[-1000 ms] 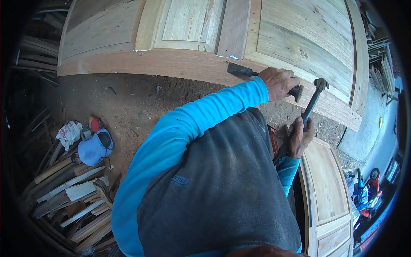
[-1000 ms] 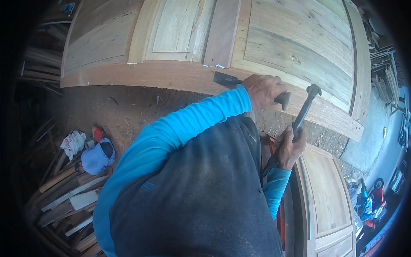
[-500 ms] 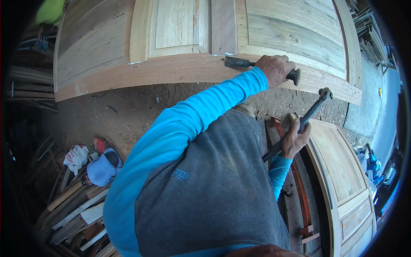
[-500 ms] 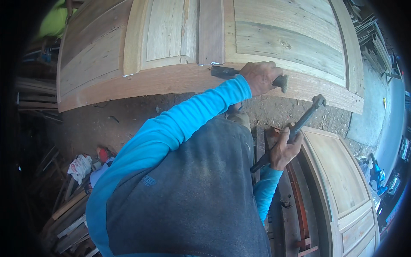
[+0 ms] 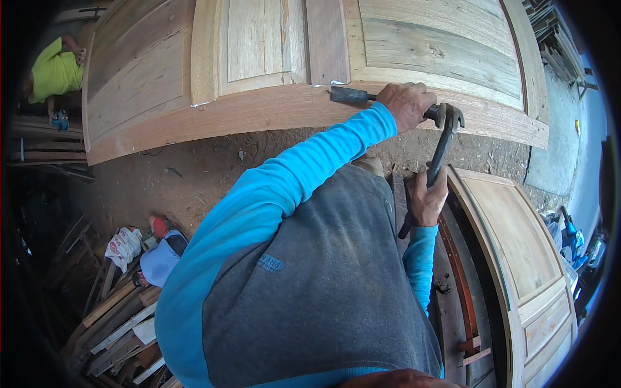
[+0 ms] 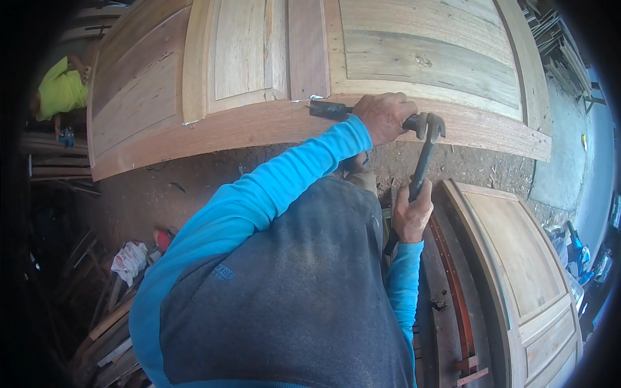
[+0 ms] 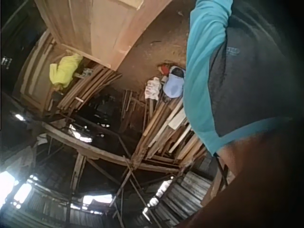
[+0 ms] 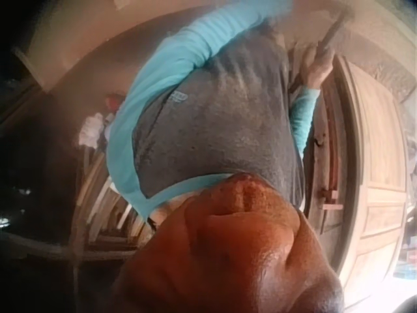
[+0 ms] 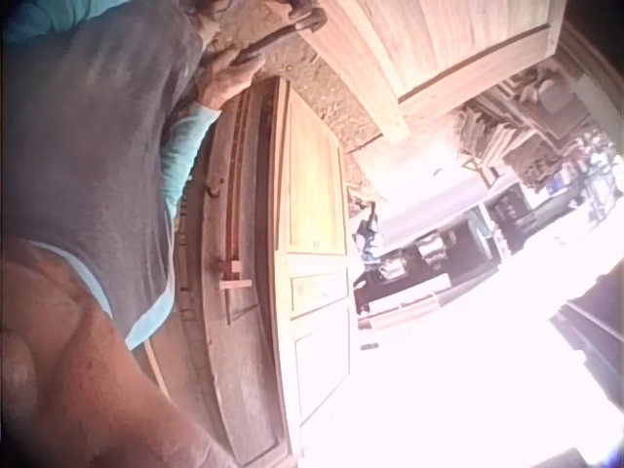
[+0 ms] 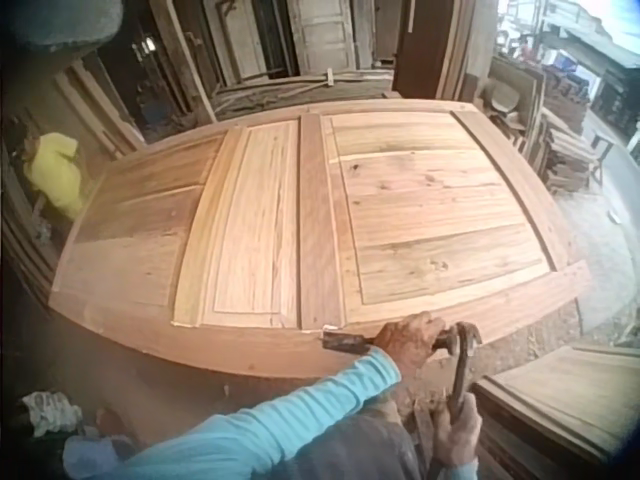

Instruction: The person assembles a wooden door by hammering a chisel into the joints, applies glue to small wooden components, and carries a bucket of materials across the workshop.

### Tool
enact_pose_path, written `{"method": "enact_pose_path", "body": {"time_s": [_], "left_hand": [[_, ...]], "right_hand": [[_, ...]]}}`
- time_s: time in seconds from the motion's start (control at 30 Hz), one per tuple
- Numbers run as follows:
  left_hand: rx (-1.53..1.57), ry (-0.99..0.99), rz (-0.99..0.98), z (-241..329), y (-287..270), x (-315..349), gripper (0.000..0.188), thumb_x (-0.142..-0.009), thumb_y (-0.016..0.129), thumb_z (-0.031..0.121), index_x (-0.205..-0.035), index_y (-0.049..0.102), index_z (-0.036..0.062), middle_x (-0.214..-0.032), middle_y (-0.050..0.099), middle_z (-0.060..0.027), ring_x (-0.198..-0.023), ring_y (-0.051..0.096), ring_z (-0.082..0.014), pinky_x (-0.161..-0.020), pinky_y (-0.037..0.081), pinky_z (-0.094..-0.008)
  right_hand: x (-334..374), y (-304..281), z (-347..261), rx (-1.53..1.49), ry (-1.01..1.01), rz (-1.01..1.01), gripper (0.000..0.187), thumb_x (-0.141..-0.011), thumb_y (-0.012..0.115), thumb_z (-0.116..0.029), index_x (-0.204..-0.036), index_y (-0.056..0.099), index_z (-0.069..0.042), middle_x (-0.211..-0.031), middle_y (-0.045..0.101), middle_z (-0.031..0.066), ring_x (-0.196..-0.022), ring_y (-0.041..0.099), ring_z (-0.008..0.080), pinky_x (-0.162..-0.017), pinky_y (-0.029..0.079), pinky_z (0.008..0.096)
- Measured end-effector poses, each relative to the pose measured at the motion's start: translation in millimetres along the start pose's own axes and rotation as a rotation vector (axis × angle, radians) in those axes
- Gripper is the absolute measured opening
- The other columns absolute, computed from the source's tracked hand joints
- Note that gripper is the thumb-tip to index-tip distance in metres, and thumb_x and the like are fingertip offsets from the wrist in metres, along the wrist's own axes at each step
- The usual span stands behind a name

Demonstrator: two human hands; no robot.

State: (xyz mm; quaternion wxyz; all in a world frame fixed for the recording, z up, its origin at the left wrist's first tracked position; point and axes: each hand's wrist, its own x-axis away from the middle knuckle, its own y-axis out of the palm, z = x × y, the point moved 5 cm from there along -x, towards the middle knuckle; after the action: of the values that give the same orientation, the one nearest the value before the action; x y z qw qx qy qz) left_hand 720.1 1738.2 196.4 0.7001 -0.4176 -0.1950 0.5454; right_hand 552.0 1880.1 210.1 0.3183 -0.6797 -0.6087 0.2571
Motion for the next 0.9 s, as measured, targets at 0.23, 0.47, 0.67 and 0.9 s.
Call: {"method": "enact_pose_path", "body": {"time_s": [0.23, 0.47, 0.67, 0.9], "left_hand": [[0.002, -0.018, -0.009, 3.7, -3.4, -2.1, 0.032, -0.080, 0.079, 0.031, -0.105, 0.066, 0.0151, -0.099, 0.067, -0.0086, -0.097, 0.070, -0.0295, -0.076, 0.058, -0.0441], [0.019, -0.034, 0.027, 4.5, -10.4, -1.1, 0.025, -0.082, 0.075, 0.026, -0.103, 0.068, 0.0143, -0.097, 0.067, -0.0095, -0.098, 0.070, -0.0292, -0.076, 0.058, -0.0440], [0.016, -0.104, -0.121, -7.0, -7.2, -9.5, 0.039, -0.080, 0.079, 0.037, -0.110, 0.068, 0.0146, -0.103, 0.071, -0.0115, -0.099, 0.070, -0.0309, -0.082, 0.057, -0.0443], [0.666, 0.030, 0.671, -22.8, -194.6, 0.9, 0.026, -0.094, 0.071, 0.031, -0.092, 0.064, 0.0060, -0.078, 0.066, -0.0050, -0.075, 0.065, -0.0166, -0.072, 0.055, -0.0333]], "right_hand": [[-8.2, -6.6, 14.2, -0.344, 0.180, 0.178, 0.020, -0.096, 0.064, -0.016, -0.102, 0.056, 0.001, -0.066, 0.056, 0.0048, -0.058, 0.060, 0.0164, -0.055, 0.048, 0.0325], [-8.8, 6.2, 22.9, -0.242, 0.196, 0.076, 0.021, -0.094, 0.065, -0.017, -0.104, 0.058, 0.000, -0.072, 0.063, 0.0122, -0.064, 0.065, 0.0182, -0.061, 0.050, 0.0381], [-21.6, -9.0, 11.4, 0.027, -0.052, -0.056, 0.024, -0.092, 0.067, -0.018, -0.104, 0.059, 0.001, -0.076, 0.061, 0.0201, -0.063, 0.062, 0.0337, -0.062, 0.049, 0.0422], [-18.9, -15.6, 19.5, -0.327, 0.214, 0.002, 0.024, -0.096, 0.066, -0.023, -0.101, 0.062, 0.000, -0.071, 0.056, 0.0028, -0.060, 0.054, 0.0113, -0.053, 0.043, 0.0291]]}}
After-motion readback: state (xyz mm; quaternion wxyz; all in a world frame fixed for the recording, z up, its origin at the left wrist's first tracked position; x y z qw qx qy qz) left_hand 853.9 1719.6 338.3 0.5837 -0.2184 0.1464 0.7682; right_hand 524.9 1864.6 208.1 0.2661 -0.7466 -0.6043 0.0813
